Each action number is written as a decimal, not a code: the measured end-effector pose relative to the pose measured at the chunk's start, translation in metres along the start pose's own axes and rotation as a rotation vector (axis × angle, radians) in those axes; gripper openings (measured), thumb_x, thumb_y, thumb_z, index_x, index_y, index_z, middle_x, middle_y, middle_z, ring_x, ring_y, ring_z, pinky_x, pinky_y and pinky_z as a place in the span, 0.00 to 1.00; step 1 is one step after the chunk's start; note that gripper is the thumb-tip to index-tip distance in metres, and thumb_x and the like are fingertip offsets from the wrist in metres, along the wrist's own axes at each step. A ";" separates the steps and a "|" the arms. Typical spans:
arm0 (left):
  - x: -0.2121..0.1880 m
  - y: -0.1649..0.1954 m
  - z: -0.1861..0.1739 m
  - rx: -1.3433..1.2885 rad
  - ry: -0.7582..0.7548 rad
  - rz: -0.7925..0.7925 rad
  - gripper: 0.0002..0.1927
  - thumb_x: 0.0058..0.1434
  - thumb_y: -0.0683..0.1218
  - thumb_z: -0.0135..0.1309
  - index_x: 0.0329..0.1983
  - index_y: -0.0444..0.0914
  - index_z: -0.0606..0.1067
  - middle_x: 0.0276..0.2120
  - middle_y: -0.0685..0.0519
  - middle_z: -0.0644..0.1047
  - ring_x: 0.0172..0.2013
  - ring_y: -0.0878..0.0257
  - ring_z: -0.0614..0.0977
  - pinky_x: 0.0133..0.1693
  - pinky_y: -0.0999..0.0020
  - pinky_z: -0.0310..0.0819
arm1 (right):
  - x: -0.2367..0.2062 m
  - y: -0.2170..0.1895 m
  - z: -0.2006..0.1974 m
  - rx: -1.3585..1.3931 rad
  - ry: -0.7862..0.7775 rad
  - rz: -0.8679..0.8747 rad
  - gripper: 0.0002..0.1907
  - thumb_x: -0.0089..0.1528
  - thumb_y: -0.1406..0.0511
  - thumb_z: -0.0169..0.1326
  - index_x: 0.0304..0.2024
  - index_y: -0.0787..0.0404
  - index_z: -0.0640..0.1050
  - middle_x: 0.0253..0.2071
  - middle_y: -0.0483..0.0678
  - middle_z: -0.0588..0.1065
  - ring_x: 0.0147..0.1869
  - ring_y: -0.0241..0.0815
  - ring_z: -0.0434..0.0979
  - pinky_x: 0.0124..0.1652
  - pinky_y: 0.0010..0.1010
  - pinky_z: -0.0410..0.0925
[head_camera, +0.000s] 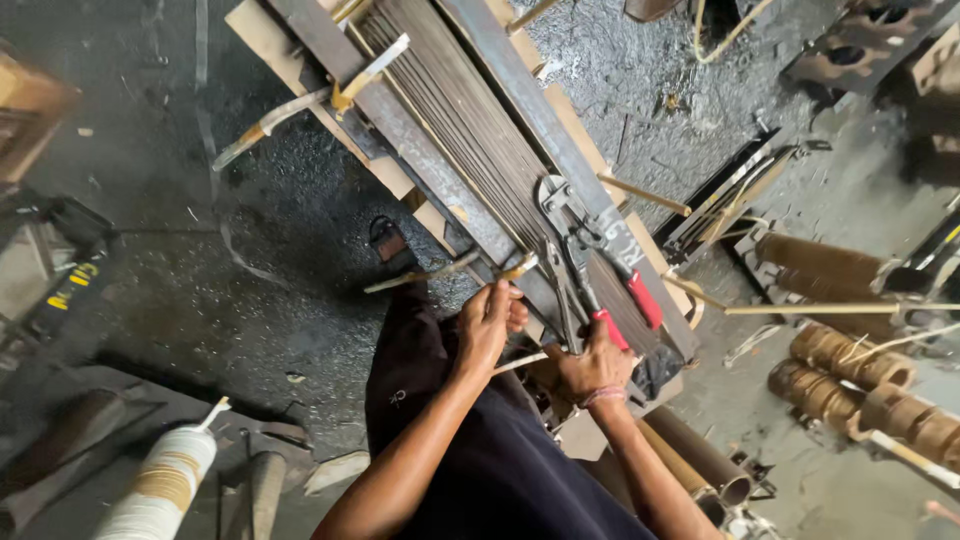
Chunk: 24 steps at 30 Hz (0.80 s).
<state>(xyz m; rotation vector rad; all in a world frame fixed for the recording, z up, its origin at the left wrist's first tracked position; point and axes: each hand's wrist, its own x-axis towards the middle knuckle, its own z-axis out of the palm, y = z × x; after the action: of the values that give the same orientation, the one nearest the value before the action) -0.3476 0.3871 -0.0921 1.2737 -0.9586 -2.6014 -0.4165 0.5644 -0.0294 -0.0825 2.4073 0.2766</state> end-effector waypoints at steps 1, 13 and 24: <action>-0.001 -0.001 -0.002 0.011 0.008 -0.010 0.24 0.73 0.57 0.44 0.40 0.31 0.77 0.26 0.49 0.79 0.26 0.62 0.82 0.30 0.69 0.78 | -0.002 -0.002 0.000 0.111 -0.095 -0.044 0.32 0.56 0.48 0.65 0.50 0.62 0.70 0.35 0.49 0.75 0.40 0.47 0.76 0.46 0.37 0.66; -0.039 0.010 -0.017 -0.453 -0.070 -0.231 0.35 0.66 0.69 0.34 0.59 0.38 0.70 0.49 0.44 0.78 0.50 0.55 0.82 0.54 0.55 0.76 | -0.107 0.013 0.037 0.233 -0.084 -0.391 0.31 0.59 0.51 0.56 0.57 0.63 0.67 0.50 0.56 0.78 0.55 0.59 0.76 0.60 0.67 0.50; -0.140 -0.103 -0.068 0.013 -0.135 -0.466 0.25 0.75 0.60 0.41 0.42 0.33 0.74 0.33 0.48 0.75 0.35 0.55 0.78 0.41 0.53 0.79 | -0.238 0.105 0.107 0.542 -0.320 -0.381 0.32 0.60 0.52 0.50 0.61 0.60 0.63 0.54 0.59 0.75 0.61 0.60 0.74 0.63 0.73 0.42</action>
<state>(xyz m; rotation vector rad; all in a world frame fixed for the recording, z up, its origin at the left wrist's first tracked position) -0.1880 0.4825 -0.0865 1.4941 -0.7711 -3.0648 -0.1831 0.6868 0.0678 -0.2256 2.0182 -0.5011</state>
